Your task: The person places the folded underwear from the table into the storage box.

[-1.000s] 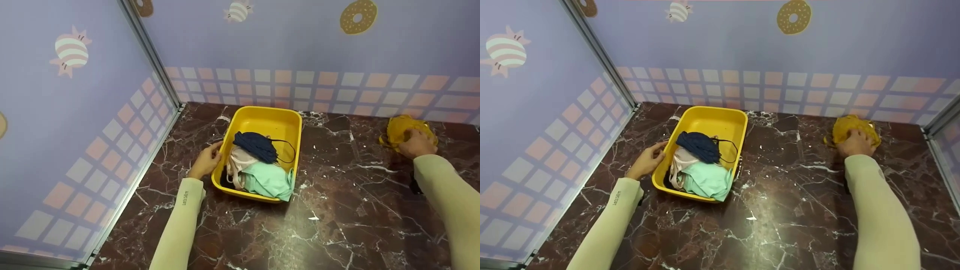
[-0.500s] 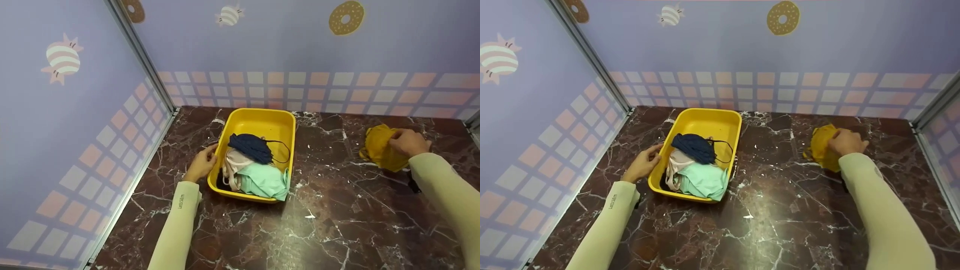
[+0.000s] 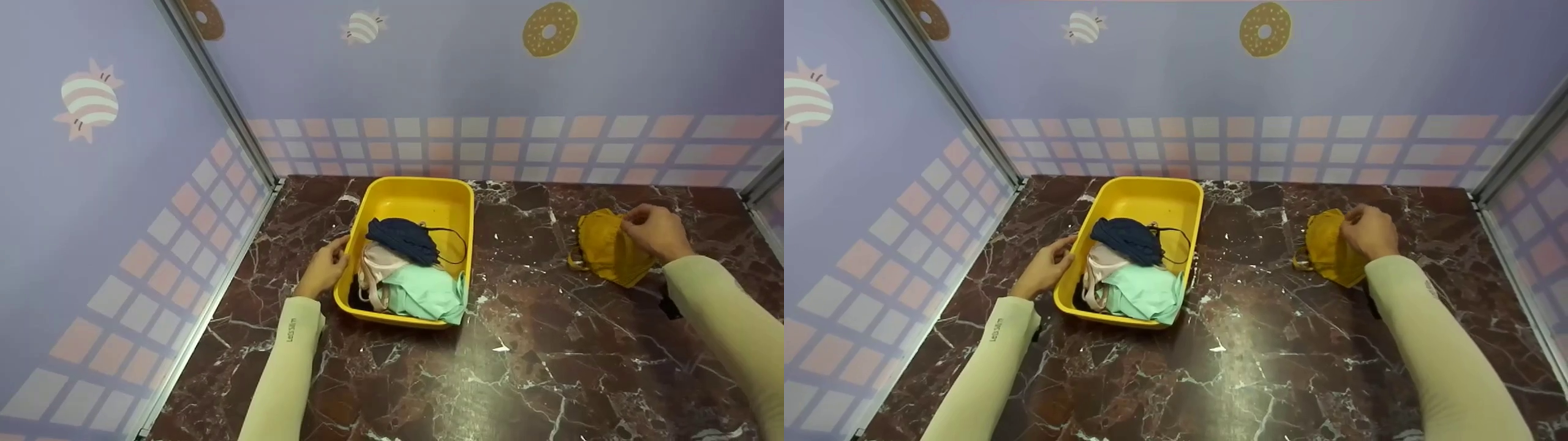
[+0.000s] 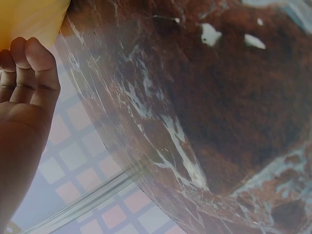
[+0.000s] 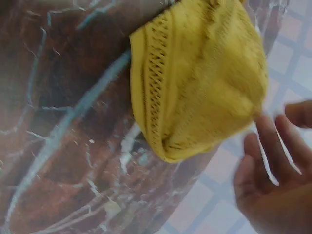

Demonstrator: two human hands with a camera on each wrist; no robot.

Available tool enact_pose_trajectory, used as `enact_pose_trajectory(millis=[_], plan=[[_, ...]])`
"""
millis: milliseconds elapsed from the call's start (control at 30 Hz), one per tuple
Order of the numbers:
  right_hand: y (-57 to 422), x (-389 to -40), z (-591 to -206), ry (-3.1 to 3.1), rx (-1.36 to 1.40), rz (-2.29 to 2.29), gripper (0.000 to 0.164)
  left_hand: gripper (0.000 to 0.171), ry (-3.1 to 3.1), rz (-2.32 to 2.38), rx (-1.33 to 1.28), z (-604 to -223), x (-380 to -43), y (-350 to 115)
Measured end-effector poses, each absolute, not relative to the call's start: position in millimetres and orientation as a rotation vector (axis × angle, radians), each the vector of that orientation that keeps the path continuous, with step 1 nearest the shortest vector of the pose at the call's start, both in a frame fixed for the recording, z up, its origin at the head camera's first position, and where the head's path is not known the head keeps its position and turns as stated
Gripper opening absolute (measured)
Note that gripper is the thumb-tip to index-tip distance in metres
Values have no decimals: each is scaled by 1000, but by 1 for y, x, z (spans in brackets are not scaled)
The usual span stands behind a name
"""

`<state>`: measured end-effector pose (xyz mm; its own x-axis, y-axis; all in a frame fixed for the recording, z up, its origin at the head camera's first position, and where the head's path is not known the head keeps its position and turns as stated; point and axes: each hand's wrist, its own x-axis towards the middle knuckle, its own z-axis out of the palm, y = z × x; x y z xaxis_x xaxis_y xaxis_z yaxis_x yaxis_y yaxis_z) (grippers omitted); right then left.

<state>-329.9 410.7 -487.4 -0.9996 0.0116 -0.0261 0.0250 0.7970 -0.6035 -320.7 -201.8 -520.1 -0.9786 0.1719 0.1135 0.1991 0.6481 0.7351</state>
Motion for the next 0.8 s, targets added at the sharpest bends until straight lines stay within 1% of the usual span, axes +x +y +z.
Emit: enact_pose_trajectory(millis=[167,233,367,533,800], plan=[[408,-331,-506,2948,93,-994,88,42,-2823,-1264,-280,-521,-320,-202],[407,-331,-514,2907,115,-999,95,43,-2831,-1260,-273,-520,-320,-202],[403,-329,-524,2879,109,-994,97,44,-2836,-1257,-283,-519,-321,-201],[395,-329,-528,2881,56,-923,98,43,-2826,-1240,-275,-519,-321,-201],[384,-328,-529,2910,-10,-920,83,43,-2830,-1242,-271,-522,-319,-201]])
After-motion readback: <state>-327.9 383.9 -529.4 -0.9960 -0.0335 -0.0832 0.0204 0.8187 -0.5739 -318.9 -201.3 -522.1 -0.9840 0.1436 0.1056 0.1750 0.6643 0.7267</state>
